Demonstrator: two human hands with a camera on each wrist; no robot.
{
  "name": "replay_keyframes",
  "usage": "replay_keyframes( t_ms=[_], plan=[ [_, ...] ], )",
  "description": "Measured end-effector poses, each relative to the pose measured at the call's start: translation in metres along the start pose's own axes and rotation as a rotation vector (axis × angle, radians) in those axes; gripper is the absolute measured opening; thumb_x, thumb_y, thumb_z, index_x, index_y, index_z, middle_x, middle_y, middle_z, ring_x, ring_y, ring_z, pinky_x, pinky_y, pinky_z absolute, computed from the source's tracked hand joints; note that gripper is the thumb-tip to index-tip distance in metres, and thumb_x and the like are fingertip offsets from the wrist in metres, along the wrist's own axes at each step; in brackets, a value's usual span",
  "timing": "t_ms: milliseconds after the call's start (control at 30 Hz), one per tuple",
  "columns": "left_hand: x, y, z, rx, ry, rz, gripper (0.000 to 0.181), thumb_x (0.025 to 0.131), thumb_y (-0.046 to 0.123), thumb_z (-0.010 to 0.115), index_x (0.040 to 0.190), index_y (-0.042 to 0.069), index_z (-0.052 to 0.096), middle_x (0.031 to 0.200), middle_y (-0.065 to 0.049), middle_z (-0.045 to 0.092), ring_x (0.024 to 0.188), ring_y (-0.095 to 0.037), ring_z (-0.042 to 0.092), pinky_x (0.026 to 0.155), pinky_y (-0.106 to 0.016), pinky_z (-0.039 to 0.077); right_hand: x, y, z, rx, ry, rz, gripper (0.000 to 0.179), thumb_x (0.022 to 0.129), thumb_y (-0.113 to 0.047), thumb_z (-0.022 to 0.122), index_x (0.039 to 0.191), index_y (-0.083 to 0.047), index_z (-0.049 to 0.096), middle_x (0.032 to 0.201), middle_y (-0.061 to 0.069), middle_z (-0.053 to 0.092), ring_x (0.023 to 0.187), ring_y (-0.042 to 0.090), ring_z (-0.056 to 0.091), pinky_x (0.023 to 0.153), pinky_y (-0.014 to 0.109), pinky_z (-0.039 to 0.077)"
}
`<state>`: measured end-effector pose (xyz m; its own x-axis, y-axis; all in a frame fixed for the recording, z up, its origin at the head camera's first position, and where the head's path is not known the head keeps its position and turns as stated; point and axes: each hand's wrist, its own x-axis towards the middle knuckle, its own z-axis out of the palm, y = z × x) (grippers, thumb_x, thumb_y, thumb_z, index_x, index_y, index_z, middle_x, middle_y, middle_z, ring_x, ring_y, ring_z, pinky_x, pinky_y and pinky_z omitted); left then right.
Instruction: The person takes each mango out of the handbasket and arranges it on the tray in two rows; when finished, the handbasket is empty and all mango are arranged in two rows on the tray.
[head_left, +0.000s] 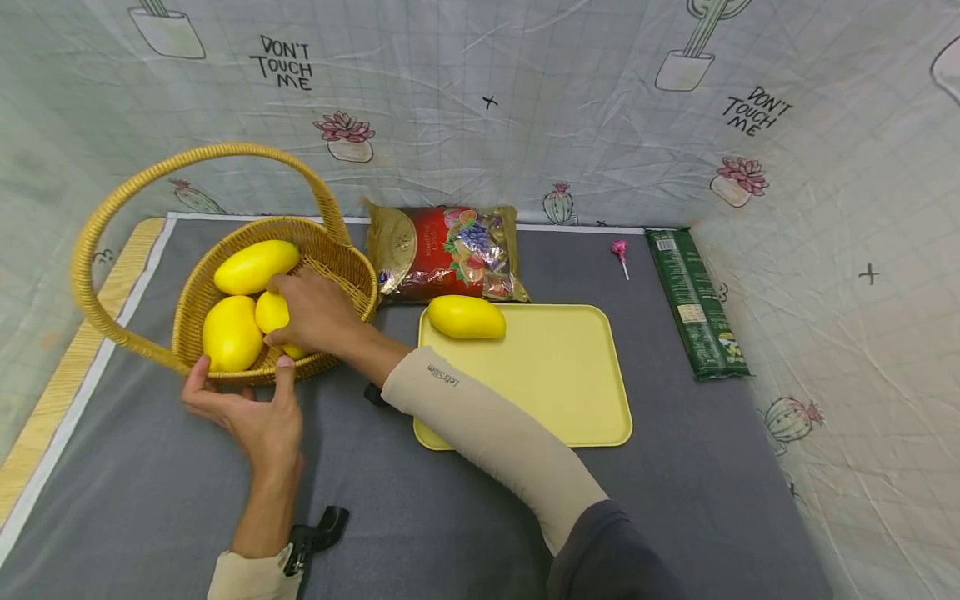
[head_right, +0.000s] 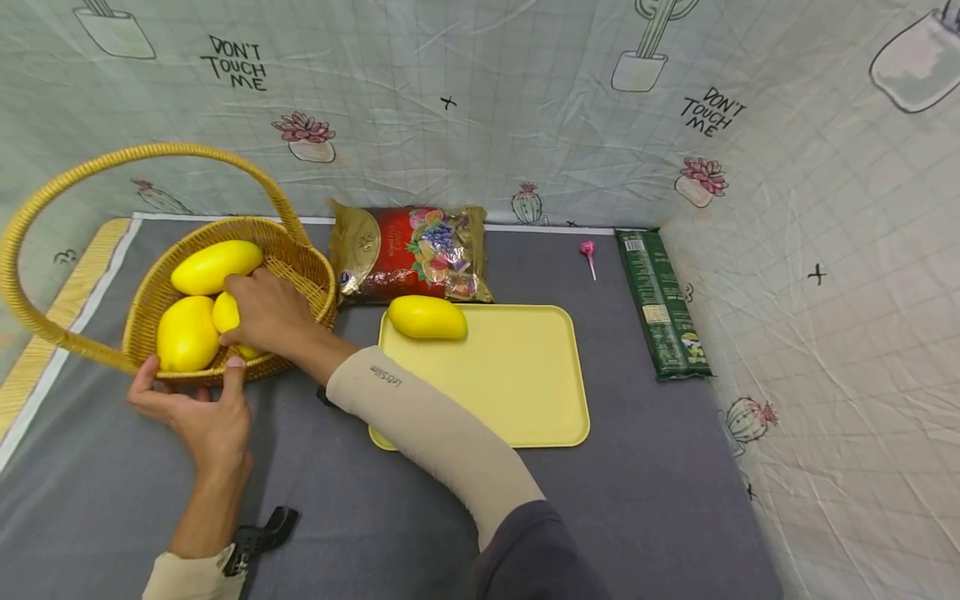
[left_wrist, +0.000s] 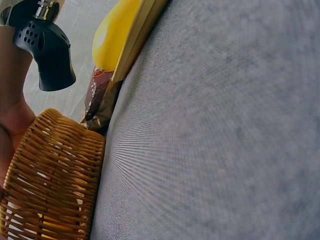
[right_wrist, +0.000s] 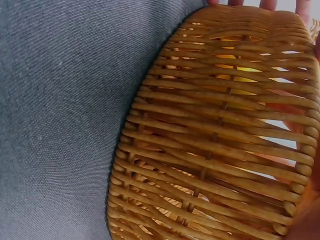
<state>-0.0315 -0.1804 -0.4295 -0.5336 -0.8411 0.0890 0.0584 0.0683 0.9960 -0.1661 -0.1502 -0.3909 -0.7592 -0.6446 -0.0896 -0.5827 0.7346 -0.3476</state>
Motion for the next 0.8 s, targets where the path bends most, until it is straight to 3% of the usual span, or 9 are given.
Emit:
replay_keyframes(
  t_ms=[267, 567, 800],
  plan=[
    [0.0, 0.0, 0.0, -0.023, 0.006, -0.002, 0.076, 0.082, 0.01, 0.075, 0.14, 0.023, 0.027, 0.151, 0.004, 0.015, 0.146, -0.008, 0.016, 0.12, -0.047, 0.019, -0.005, 0.006, -0.004, 0.071, 0.037, -0.014, 0.07, 0.08, -0.053, 0.077, 0.141, -0.035, 0.049, 0.135, -0.016, 0.056, 0.12, 0.002, 0.052, 0.095, 0.02, 0.045],
    [-0.001, 0.001, 0.002, -0.02, 0.006, 0.001, 0.076, 0.082, 0.011, 0.075, 0.14, 0.023, 0.027, 0.151, 0.004, 0.015, 0.147, -0.009, 0.016, 0.121, -0.048, 0.018, -0.021, 0.02, -0.027, 0.169, 0.14, -0.11, 0.068, 0.083, -0.047, 0.076, 0.143, -0.034, 0.048, 0.143, -0.012, 0.054, 0.131, 0.004, 0.05, 0.109, 0.021, 0.037],
    [-0.001, 0.001, 0.001, -0.022, -0.002, -0.002, 0.076, 0.083, 0.013, 0.075, 0.14, 0.022, 0.026, 0.153, 0.003, 0.013, 0.148, -0.009, 0.015, 0.123, -0.049, 0.017, -0.038, 0.028, -0.045, 0.208, 0.203, -0.182, 0.065, 0.084, -0.043, 0.077, 0.143, -0.032, 0.05, 0.145, -0.012, 0.054, 0.135, 0.003, 0.048, 0.111, 0.02, 0.035]
  ],
)
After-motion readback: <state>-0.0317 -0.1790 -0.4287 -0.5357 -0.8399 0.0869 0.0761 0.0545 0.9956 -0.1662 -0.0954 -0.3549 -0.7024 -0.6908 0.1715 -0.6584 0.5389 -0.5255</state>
